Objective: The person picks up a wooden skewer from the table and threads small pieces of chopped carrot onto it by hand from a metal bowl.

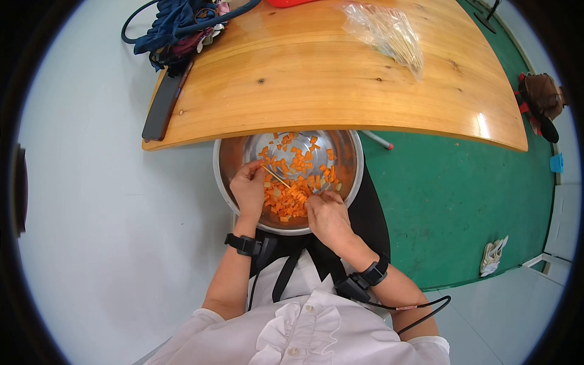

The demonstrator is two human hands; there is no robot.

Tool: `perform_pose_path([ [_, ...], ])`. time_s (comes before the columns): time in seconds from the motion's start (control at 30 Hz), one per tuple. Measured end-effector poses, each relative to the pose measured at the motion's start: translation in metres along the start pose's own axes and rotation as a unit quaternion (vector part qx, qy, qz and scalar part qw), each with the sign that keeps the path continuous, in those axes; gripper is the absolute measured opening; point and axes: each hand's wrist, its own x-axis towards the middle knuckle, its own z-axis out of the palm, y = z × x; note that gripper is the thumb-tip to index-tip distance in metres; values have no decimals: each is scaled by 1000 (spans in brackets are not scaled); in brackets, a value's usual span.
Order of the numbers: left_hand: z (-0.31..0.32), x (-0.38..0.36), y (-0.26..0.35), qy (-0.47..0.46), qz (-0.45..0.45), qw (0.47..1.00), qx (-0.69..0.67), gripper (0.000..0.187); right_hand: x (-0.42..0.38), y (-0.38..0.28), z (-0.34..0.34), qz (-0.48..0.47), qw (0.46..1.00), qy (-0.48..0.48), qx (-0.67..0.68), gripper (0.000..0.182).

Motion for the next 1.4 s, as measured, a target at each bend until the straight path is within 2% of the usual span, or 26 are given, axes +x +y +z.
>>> perform_pose_path([
  [0.13, 1, -3, 1, 4, -16, 1000, -10, 17, -1, 0, -1, 10, 1000, -15, 3, 10],
  [0.3, 1, -6, -6, 1, -42, 998, -44, 17, -2, 3, 3, -13, 1000, 21, -14, 8],
  [0.43, 3, -6, -18, -28, -117, 980, -158, 19, -1, 4, 4, -14, 998, 56, -28, 8],
  [0.53, 3, -7, -16, -37, -147, 965, -213, 20, -2, 3, 5, -3, 999, 43, -24, 8],
  [0.6, 3, -7, -17, -42, -151, 963, -220, 20, -1, 0, 2, 19, 1000, -10, -8, 9],
  [0.73, 4, -9, -14, -53, -101, 987, -116, 21, 0, -1, -1, 62, 995, -66, 41, 11],
  [0.83, 6, -9, -23, -49, -79, 989, -112, 19, -2, -1, 0, 48, 997, -43, 38, 9],
  [0.93, 3, -9, -20, -63, -93, 987, -118, 20, -2, -3, -2, 65, 994, -70, -48, 7],
  [1.03, 1, -11, -22, -88, -93, 986, -110, 22, -5, 10, 9, 22, 999, 18, -38, 5],
  [1.13, 2, -11, -20, -89, -110, 980, -142, 21, -5, 6, 9, 46, 998, 34, 5, 7],
  [1.2, 3, -11, -18, -76, -130, 974, -169, 21, -2, 2, 3, 40, 999, -4, 27, 9],
  [1.23, 6, -16, -20, -87, -99, 982, -132, 20, -1, 1, 1, 37, 998, -23, 38, 9],
  [1.3, 15, -32, -20, -105, -37, 992, -53, 20, 2, -3, -1, 44, 998, -25, 30, 9],
  [1.4, 17, -33, -4, -96, -50, 990, -85, 21, 2, -3, 4, 45, 999, -3, 11, 10],
])
